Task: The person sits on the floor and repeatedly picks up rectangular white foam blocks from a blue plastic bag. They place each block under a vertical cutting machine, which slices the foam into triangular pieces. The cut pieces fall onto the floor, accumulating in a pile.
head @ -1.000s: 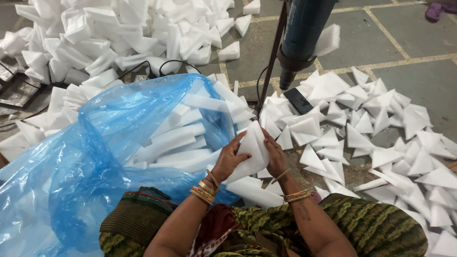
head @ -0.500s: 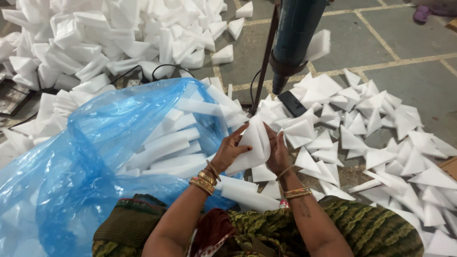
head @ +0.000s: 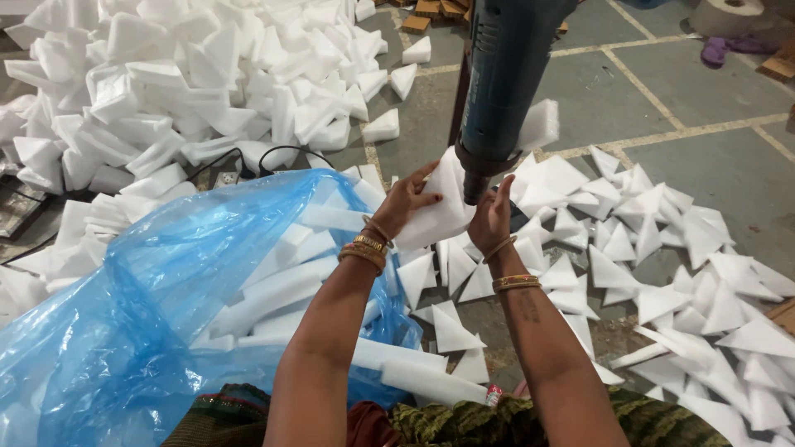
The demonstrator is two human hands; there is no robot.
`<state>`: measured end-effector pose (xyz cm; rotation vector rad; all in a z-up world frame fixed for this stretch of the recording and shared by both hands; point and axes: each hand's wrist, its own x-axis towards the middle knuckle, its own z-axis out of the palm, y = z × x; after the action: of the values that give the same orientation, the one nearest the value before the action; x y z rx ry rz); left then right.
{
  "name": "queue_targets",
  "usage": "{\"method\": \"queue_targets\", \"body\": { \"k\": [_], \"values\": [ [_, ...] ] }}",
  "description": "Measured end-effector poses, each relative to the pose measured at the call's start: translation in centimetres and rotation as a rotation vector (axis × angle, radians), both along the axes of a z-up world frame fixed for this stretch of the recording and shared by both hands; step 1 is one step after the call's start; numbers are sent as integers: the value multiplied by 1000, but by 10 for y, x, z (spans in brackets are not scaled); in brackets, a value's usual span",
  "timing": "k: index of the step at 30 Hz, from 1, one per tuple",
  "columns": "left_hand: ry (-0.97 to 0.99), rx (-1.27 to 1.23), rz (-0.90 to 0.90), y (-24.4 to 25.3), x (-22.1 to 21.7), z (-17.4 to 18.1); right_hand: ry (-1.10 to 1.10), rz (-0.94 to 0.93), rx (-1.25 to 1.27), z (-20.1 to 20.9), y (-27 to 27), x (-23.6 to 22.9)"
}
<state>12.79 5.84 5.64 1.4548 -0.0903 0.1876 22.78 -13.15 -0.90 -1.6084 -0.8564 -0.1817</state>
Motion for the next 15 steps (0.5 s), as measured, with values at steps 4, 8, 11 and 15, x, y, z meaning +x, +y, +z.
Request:
{"method": "queue_targets", "body": {
  "k": [4, 8, 11, 15],
  "values": [
    [-18, -79, -35, -12, -7, -13, -144, 162, 9, 24, -13, -30],
    [-20, -42, 8, -44, -47, -42, 548, 460, 235, 18, -32, -88],
    [22, 71, 77, -62, -87, -58, 437, 371, 104, 1, -47, -119],
    [77, 120, 114, -75, -126, -61, 364, 371, 2, -17, -58, -144]
  ]
}}
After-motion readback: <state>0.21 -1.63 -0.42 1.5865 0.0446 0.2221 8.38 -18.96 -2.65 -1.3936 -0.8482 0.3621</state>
